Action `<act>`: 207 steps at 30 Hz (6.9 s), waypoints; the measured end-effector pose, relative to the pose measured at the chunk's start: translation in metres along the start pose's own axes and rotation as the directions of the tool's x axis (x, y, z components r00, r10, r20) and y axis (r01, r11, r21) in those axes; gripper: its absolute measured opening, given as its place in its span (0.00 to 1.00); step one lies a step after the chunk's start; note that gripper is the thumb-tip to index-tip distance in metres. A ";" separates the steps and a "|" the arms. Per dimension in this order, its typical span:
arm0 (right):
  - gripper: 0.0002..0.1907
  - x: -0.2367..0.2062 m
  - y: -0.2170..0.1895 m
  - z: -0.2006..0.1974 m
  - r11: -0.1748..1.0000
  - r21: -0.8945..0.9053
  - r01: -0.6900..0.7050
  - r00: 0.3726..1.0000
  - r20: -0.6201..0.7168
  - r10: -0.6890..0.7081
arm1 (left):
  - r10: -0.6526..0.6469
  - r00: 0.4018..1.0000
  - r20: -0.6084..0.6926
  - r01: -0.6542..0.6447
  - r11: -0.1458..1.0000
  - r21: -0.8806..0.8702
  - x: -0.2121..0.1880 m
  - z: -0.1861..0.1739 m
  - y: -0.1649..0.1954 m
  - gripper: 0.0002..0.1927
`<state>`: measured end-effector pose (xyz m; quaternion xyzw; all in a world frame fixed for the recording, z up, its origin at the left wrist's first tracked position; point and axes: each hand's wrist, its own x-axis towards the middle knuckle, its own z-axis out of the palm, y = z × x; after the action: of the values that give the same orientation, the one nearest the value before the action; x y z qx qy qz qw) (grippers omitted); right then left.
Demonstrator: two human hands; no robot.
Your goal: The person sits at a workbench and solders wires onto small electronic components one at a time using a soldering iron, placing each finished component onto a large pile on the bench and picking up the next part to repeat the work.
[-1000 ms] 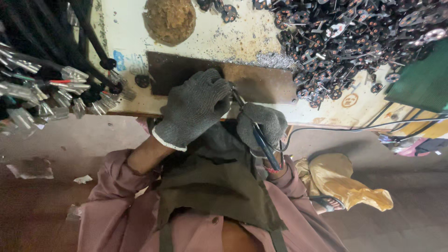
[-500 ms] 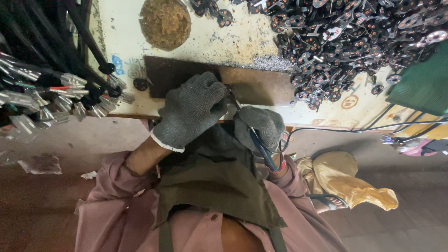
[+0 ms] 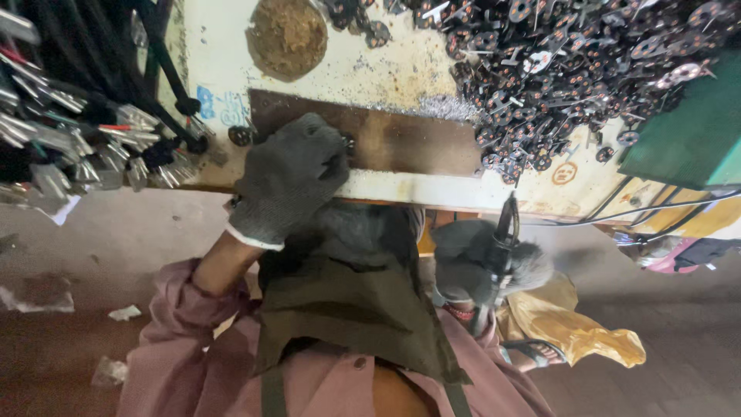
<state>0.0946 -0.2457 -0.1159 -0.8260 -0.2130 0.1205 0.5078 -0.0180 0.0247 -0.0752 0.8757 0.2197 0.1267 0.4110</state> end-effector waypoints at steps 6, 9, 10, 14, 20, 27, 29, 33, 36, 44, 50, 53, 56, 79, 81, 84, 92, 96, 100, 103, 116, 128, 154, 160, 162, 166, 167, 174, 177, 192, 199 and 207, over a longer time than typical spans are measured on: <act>0.08 0.066 -0.043 0.066 0.989 0.103 0.110 0.993 -0.054 -0.105 | 0.002 0.999 -0.034 -0.002 1.000 0.018 -0.005 -0.010 -0.006 0.07; 0.15 0.118 -0.089 0.094 0.872 -0.249 0.422 0.906 0.115 -0.406 | 0.045 0.993 -0.108 -0.040 0.998 0.047 -0.003 -0.009 -0.004 0.07; 0.17 0.131 -0.103 0.101 0.867 -0.305 0.395 0.918 0.172 -0.358 | 0.039 0.992 -0.120 -0.032 0.998 0.059 -0.002 -0.009 -0.002 0.08; 0.15 0.126 -0.137 0.087 0.799 -0.339 0.496 0.866 0.128 -0.483 | 0.067 0.986 -0.151 -0.057 0.996 0.072 0.001 -0.012 0.000 0.09; 0.19 0.098 -0.104 0.024 0.745 -0.466 0.478 0.850 0.458 -0.260 | -0.003 0.995 -0.096 0.001 1.000 -0.022 -0.005 -0.006 -0.010 0.10; 0.19 0.074 -0.115 0.052 0.435 -0.615 0.657 0.738 0.641 -0.209 | -0.023 0.998 -0.051 0.021 0.999 -0.040 -0.003 -0.004 -0.009 0.07; 0.16 0.073 -0.122 0.065 0.300 -0.637 0.710 0.704 0.640 -0.307 | -0.024 0.999 -0.038 0.022 0.998 -0.060 0.000 -0.006 -0.007 0.08; 0.09 0.093 -0.124 0.054 0.660 -0.584 0.472 0.839 0.527 -0.134 | -0.008 0.996 -0.084 0.003 0.999 -0.053 -0.002 -0.008 -0.010 0.09; 0.10 0.100 -0.119 0.027 0.873 -0.330 0.358 0.895 0.389 -0.220 | -0.009 0.998 -0.058 0.008 1.000 -0.023 -0.008 -0.007 -0.013 0.10; 0.17 0.036 -0.076 0.038 0.974 0.126 -0.188 0.979 0.108 0.175 | -0.003 1.000 0.007 0.003 0.999 0.036 0.000 0.013 0.009 0.06; 0.16 0.041 -0.060 0.023 0.997 0.082 0.014 0.959 0.280 -0.036 | 0.038 0.999 0.029 -0.038 0.999 -0.003 0.004 0.018 0.013 0.06; 0.17 0.059 -0.055 0.036 0.986 0.011 0.165 0.932 0.326 -0.159 | 0.044 0.999 0.021 -0.044 0.999 0.009 0.004 0.021 0.010 0.07; 0.14 0.082 -0.061 0.062 0.908 -0.192 0.373 0.924 0.158 -0.347 | 0.020 0.999 0.046 -0.019 0.999 -0.029 0.003 0.022 0.008 0.07; 0.20 0.072 -0.079 0.045 0.907 -0.256 0.334 0.942 0.137 -0.308 | 0.064 0.998 -0.005 -0.064 0.997 -0.050 0.004 0.021 0.008 0.06; 0.16 0.064 -0.074 0.037 0.904 -0.206 0.375 0.927 0.098 -0.362 | 0.055 0.998 -0.004 -0.055 0.998 -0.040 0.003 0.019 0.009 0.07; 0.10 0.047 -0.055 0.023 0.934 -0.075 0.349 0.928 -0.109 -0.355 | 0.017 1.000 0.018 -0.017 1.000 0.020 0.000 0.023 0.010 0.09; 0.07 0.026 -0.003 0.044 0.994 -0.051 0.101 0.991 0.092 -0.096 | 0.037 0.995 0.088 -0.049 0.990 0.133 -0.003 0.039 0.011 0.07; 0.13 0.039 -0.021 0.036 0.791 -0.273 0.547 0.801 0.446 -0.400 | 0.066 0.993 0.102 -0.066 0.998 -0.007 -0.002 0.033 0.011 0.17; 0.08 0.048 -0.042 0.036 0.903 -0.029 0.428 0.855 0.338 -0.395 | 0.034 0.999 -0.031 -0.029 0.990 0.141 -0.026 0.027 0.014 0.17; 0.04 0.045 -0.049 0.041 0.975 0.013 0.221 0.964 0.150 -0.220 | -0.028 0.998 -0.058 0.044 0.954 0.295 -0.049 0.008 0.020 0.16; 0.05 0.034 -0.035 0.058 0.981 0.145 0.126 0.985 -0.139 -0.106 | 0.601 0.784 -0.156 -0.365 0.649 0.667 0.075 -0.049 0.146 0.20; 0.04 0.044 -0.049 0.056 0.968 0.046 0.246 0.969 -0.033 -0.244 | -0.121 0.925 -0.359 0.378 0.214 0.901 0.054 -0.077 -0.050 0.15; 0.08 0.024 -0.044 0.070 0.926 0.375 0.042 0.994 -0.111 0.000 | 0.028 0.936 0.351 0.147 0.875 -0.462 -0.041 -0.002 0.020 0.14; 0.08 0.014 -0.055 0.058 0.981 0.178 0.071 0.997 0.011 -0.074 | -0.160 0.867 0.472 0.285 0.936 -0.207 -0.030 -0.023 0.036 0.11; 0.08 0.017 -0.055 0.051 0.986 0.124 0.115 0.993 0.006 -0.117 | -0.071 0.981 0.178 0.101 0.980 -0.169 -0.031 -0.041 0.025 0.19; 0.08 0.015 -0.054 0.047 0.981 0.080 0.176 0.976 0.112 -0.184 | -0.249 0.957 -0.148 0.289 0.859 0.422 -0.033 -0.058 -0.002 0.22; 0.09 0.014 -0.053 0.048 0.979 0.085 0.183 0.972 0.132 -0.193 | -0.275 0.955 -0.115 0.295 0.819 0.492 -0.033 -0.057 -0.006 0.19; 0.10 0.012 -0.047 0.044 0.976 0.070 0.207 0.958 0.187 -0.217 | -0.274 0.961 -0.048 0.260 0.824 0.504 -0.041 -0.067 -0.014 0.10; 0.11 0.012 -0.045 0.044 0.969 0.058 0.240 0.948 0.202 -0.247 | -0.276 0.961 -0.028 0.260 0.863 0.433 -0.038 -0.066 0.001 0.09; 0.17 0.006 -0.044 0.038 0.979 0.054 0.198 0.963 0.177 -0.204 | 0.014 1.000 0.023 -0.011 0.990 -0.143 -0.019 -0.005 0.022 0.21; 0.19 0.015 -0.044 0.050 0.962 0.056 0.268 0.926 0.260 -0.273 | -0.219 0.917 0.333 0.342 0.861 -0.376 -0.031 0.010 0.030 0.11; 0.19 0.031 -0.071 0.036 0.994 -0.012 0.105 0.994 -0.005 -0.105 | -0.450 0.855 0.259 0.519 0.727 -0.451 -0.031 -0.002 0.019 0.10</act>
<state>0.0913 -0.1749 -0.0686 -0.8170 -0.2554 0.0902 0.5091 -0.0408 0.0002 -0.0607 0.6550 0.3722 0.0098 0.6575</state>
